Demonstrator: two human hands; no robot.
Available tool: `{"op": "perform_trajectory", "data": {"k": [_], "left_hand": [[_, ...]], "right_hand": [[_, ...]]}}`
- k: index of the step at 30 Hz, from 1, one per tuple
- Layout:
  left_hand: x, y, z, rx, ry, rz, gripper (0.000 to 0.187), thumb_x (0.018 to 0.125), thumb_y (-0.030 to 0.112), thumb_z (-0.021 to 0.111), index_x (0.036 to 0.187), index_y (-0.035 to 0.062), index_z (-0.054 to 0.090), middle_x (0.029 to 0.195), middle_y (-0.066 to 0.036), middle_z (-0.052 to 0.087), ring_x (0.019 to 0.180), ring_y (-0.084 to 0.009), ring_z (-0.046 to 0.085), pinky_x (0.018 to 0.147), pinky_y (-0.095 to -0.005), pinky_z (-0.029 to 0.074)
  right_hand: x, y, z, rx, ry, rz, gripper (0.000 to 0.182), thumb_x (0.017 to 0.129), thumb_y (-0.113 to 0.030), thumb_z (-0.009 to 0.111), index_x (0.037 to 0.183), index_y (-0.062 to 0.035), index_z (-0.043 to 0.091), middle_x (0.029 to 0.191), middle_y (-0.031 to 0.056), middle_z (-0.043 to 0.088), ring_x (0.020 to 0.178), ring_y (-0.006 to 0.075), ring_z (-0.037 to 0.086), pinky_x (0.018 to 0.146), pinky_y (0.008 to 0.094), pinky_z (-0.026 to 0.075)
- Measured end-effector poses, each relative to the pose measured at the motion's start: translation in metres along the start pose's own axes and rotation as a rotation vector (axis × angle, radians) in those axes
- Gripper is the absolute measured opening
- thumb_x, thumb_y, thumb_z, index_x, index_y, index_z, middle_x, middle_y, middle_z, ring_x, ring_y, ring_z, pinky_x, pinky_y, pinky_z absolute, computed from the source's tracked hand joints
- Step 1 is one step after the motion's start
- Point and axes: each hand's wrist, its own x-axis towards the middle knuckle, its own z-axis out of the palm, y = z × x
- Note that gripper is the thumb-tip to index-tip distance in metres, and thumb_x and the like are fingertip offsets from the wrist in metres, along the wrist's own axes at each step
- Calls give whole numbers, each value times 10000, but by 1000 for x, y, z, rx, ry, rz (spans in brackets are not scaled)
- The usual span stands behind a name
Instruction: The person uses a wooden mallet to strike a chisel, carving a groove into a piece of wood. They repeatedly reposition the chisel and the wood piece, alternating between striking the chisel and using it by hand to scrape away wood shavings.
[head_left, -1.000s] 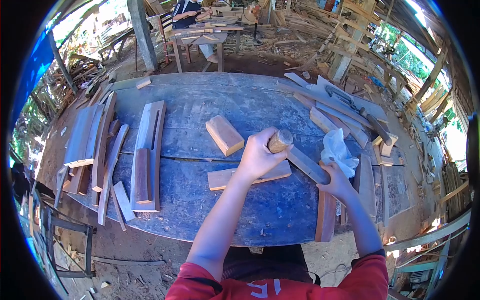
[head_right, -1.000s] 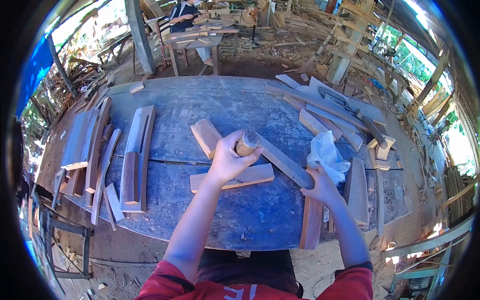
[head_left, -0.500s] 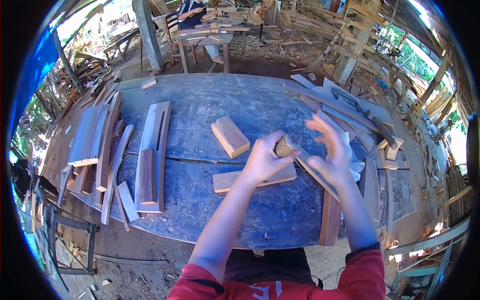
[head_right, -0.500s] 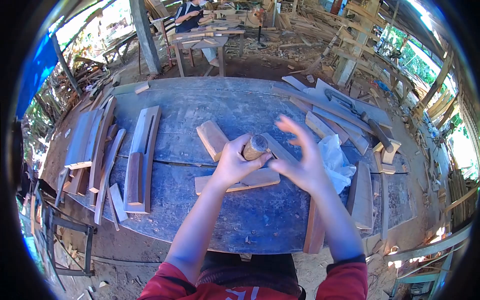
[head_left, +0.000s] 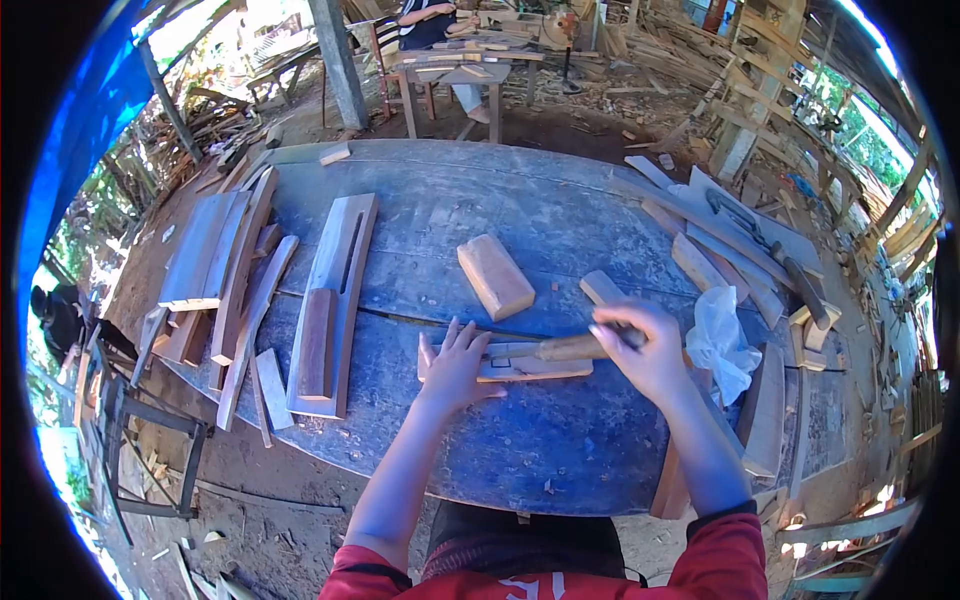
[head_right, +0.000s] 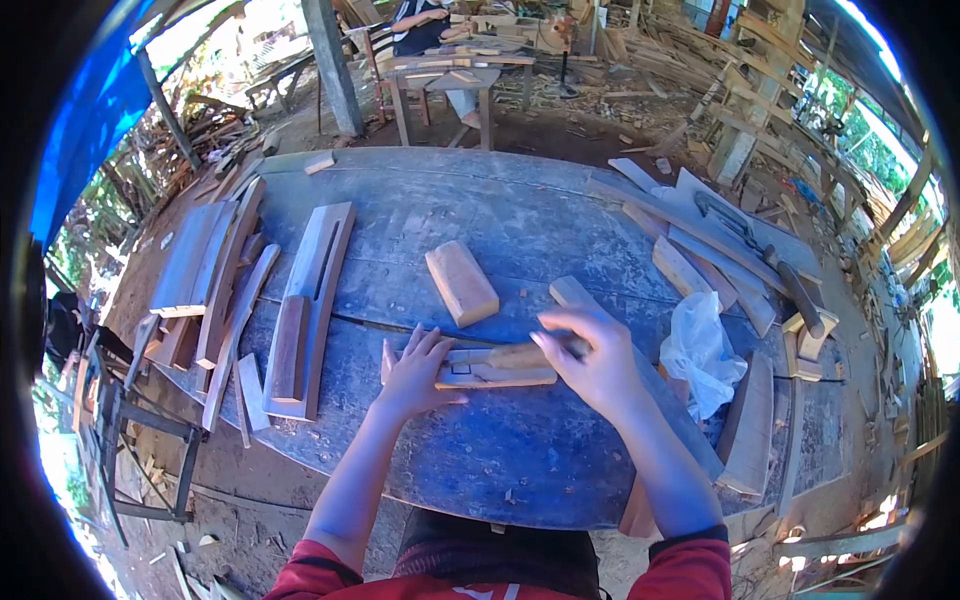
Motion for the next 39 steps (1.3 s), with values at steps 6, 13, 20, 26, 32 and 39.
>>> {"op": "perform_trajectory", "data": {"k": [6,13,20,26,32,39], "left_hand": [[1,-13,1,-210,-97,26,753,557,384,790,1201,123,500,1210,-56,511,1158,-230,428,966,-450,235],[-4,13,11,-382,-90,41,611,548,313,798,1077,112,568,1119,-38,551,1101,-220,461,960,-376,249],[1,30,17,-426,-94,133,593,543,306,798,1061,120,579,1087,-44,561,1081,-222,472,973,-391,245],[3,32,14,-454,-107,155,598,536,246,803,1057,70,569,1071,-80,566,1097,-239,474,995,-428,241],[4,30,15,-478,-125,179,604,520,253,810,1044,76,569,1047,-70,575,1090,-236,479,997,-434,237],[6,26,16,-488,-139,225,612,495,253,817,1033,92,573,1039,-58,577,1088,-229,480,995,-434,233]], "right_hand": [[-36,13,-20,-168,-139,177,425,637,-223,786,961,-1,625,881,133,635,797,228,628,710,300,483],[-57,-1,-54,-260,-229,280,476,583,-259,810,943,-2,634,843,133,632,777,237,620,705,301,473],[-84,8,-70,-281,-188,197,434,578,-210,809,920,-5,636,839,130,629,761,240,617,684,303,481],[-85,11,-72,-350,-213,77,415,576,-207,804,913,-27,644,858,107,631,753,229,617,664,307,490],[-77,8,-75,-501,-246,-164,425,540,-215,807,908,-71,650,883,78,627,739,228,609,656,311,491],[-70,8,-80,-255,-163,84,393,554,-154,809,887,-37,637,871,100,611,770,229,605,684,303,479]]}}
